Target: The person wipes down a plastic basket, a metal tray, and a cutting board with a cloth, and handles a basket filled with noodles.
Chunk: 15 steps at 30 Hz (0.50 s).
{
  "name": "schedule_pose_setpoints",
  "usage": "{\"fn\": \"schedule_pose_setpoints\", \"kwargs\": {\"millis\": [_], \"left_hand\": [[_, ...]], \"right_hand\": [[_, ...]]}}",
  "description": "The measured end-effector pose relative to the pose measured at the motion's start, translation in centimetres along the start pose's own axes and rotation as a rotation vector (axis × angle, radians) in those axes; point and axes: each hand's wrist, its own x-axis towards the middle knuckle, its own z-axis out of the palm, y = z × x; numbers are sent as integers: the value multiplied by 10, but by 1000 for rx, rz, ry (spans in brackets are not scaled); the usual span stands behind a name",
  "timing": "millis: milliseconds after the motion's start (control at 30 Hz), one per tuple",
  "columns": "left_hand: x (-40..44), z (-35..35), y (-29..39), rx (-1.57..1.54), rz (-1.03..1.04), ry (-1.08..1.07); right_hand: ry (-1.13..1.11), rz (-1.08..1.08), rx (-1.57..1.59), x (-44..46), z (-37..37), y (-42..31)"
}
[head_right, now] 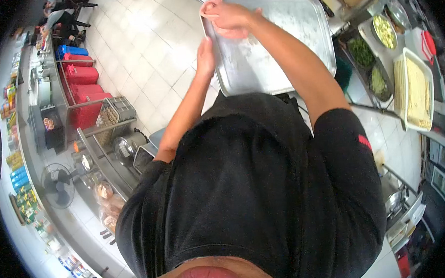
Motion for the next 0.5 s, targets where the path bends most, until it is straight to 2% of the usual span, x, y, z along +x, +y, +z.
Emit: {"fn": "schedule_pose_setpoints", "kwargs": {"millis": [33,100,133,267,433,467,500], "left_hand": [[1,0,-7,42,-56,-19],[-2,11,-2,-202,-53,49],[0,17,-5,-301,46,94],[0,18,-18,-406,-241,95],[23,14,-26,-142,-31,53],[27,17,-22,-147,-21,61],[29,20,-16,-152,-10,73]], "right_hand": [[0,-83,-65,-7,15,2],[16,-245,-208,-20,43,17],[-45,-184,-188,-35,60,15],[-42,-257,-257,-114,98,-4],[-173,-266,-92,-184,84,33],[-163,-7,1,-201,73,52],[-175,194,-39,-218,54,69]]}}
